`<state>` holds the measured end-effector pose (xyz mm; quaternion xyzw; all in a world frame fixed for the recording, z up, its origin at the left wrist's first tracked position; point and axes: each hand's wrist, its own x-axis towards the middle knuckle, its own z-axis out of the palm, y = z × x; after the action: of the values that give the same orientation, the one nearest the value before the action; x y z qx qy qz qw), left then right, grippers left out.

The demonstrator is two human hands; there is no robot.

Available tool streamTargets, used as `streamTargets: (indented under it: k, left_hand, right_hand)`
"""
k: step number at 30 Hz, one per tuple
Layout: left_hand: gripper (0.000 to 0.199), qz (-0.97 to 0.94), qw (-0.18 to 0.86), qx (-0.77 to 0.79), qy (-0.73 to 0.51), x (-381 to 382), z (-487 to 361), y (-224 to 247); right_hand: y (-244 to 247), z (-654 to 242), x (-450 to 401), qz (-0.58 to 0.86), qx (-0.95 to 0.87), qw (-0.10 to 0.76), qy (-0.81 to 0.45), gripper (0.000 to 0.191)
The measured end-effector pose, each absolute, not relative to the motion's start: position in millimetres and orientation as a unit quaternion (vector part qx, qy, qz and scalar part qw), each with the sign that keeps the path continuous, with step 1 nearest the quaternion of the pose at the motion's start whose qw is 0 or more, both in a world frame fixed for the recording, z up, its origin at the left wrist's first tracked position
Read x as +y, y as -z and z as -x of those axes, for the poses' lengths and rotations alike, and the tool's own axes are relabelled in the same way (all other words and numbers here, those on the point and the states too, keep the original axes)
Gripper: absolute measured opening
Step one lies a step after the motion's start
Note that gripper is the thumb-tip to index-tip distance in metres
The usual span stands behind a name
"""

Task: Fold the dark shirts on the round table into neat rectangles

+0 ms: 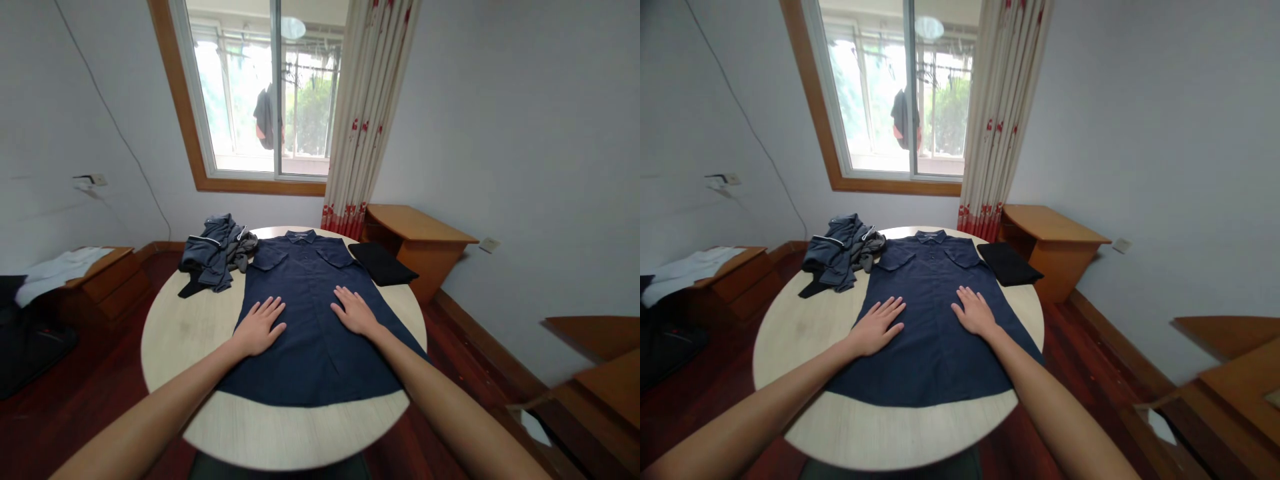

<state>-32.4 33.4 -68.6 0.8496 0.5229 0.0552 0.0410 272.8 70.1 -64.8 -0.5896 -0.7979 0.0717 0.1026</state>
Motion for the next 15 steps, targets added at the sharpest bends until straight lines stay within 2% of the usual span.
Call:
streamTargets:
  k: [8,15]
  left_hand:
    - [0.065,-0.797,0.017,0.601,-0.055,-1.5,64.5,69.0]
    - [0.059,-0.734,-0.005,0.674,-0.09,-11.0,64.5,45.4]
  right_hand:
    - [72.8,-343.1,50.4,0.664,-0.743,0.08,-0.03,0.063]
    - [57.3,-326.5,46.7,0.685,-0.725,0.064,0.018,0.054]
